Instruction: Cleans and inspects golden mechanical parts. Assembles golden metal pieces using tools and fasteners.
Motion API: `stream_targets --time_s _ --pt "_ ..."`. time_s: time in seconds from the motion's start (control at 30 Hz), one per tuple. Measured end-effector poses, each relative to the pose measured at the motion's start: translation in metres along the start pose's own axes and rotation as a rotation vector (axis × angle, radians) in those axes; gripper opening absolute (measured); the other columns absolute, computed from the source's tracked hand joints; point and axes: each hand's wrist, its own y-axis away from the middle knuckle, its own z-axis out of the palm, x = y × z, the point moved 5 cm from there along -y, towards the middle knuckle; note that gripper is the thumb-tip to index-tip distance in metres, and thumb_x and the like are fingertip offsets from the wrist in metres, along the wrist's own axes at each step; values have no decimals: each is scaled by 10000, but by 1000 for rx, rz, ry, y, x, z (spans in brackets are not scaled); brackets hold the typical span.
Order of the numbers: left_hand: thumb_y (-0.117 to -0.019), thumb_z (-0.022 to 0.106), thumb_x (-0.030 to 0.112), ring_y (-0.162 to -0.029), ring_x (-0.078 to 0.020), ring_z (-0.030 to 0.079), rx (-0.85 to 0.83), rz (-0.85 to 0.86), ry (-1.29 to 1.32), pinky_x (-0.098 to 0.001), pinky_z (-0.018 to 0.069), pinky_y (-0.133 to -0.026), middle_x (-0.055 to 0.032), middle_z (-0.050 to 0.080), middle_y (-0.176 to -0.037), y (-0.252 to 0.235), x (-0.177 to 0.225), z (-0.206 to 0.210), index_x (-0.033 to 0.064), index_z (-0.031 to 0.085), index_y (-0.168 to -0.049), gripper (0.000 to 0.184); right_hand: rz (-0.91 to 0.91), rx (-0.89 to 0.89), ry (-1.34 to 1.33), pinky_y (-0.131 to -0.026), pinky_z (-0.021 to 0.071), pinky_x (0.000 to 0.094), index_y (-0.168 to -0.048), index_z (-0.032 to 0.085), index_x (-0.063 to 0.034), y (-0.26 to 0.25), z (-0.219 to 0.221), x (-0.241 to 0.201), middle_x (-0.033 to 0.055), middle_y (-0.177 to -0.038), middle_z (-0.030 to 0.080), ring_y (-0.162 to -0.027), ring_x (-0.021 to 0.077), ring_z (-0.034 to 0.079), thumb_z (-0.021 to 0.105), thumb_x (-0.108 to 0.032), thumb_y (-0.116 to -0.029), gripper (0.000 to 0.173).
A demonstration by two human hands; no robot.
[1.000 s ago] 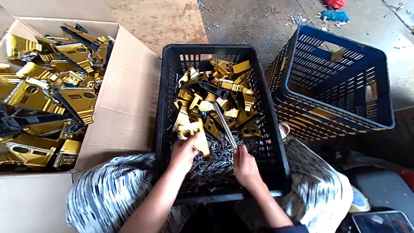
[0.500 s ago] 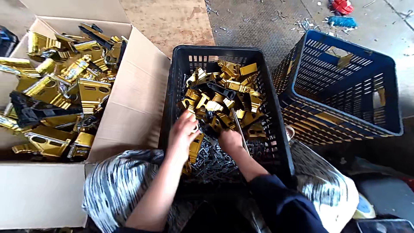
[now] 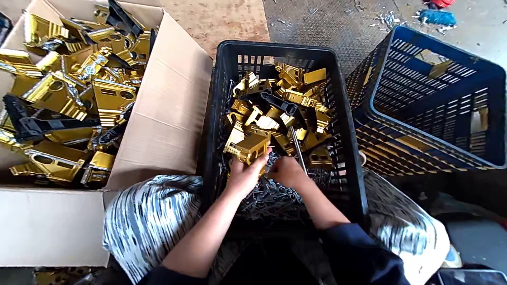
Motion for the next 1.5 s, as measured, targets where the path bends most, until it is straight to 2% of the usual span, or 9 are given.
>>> stream_targets --time_s 0.17,0.27,0.47,0.77,0.9,1.1,1.27,1.4,1.5 --pt "-871 650 16 -1058 -152 626 152 -108 -12 -327 554 -870 -91 579 -1305 -1 6 -10 69 388 -1471 657 238 -77 249 -946 500 664 -1156 710 1 -17 27 9 270 -1220 669 -1178 455 633 637 -215 -977 290" --pt "-779 615 -41 -1140 -172 596 192 -208 20 -339 545 -864 -117 493 -1417 3 7 -15 139 161 -1566 927 152 -62 148 -933 499 677 -1103 741 5 2 -5 19 263 -1117 701 -1090 448 663 659 -191 -969 251" --pt "-828 741 -46 -1091 -209 662 20 -230 38 -391 590 -891 -119 599 -1267 8 1 0 161 253 -1504 859 -243 -69 -822 -612 638 320 -1409 474 -53 74 -23 6 65 -853 701 -638 148 702 647 -41 -951 490" --pt "-961 690 119 -830 -172 681 35 -361 217 -307 591 -732 -103 655 -1060 13 -16 20 167 335 -1485 635 -379 382 -1149 -761 617 316 -1001 714 -22 81 -20 2 82 -889 752 -794 145 722 607 -4 -973 112" --pt "-942 726 241 -949 -175 682 -120 -370 390 -320 580 -817 -91 658 -1181 18 -26 27 203 303 -1486 690 -460 536 -1075 -751 603 281 -977 764 -26 81 -18 -4 59 -931 743 -817 112 698 687 9 -924 100" --pt "-755 760 -70 -1069 -194 676 -326 -325 166 -364 584 -926 -114 623 -1221 21 -20 31 120 202 -1524 970 -724 902 -490 -1072 496 419 -1144 779 -209 82 -20 5 179 -1527 433 -1394 275 455 781 -367 -904 287" --pt "-750 745 -64 -981 -190 688 -433 -377 42 -331 603 -814 -111 633 -1191 24 -28 29 171 191 -1541 994 -736 490 -922 -1071 538 462 -1624 219 -49 68 -5 7 158 -1471 530 -1314 266 575 758 -38 -855 940" --pt "-758 707 -57 -785 -144 666 -393 -433 89 -263 576 -662 -91 640 -1053 25 -28 26 167 230 -1502 911 -700 461 -941 -986 591 425 -1440 482 -3 61 -14 4 149 -1335 616 -1168 233 658 775 9 -810 695" --pt "-782 691 -63 -760 -148 651 -244 -418 118 -275 572 -676 -97 619 -1008 19 -20 21 164 202 -1522 915 -592 374 -781 -949 583 390 -1528 393 -76 49 -30 4 114 -1356 590 -1169 191 638 735 -169 -878 741"
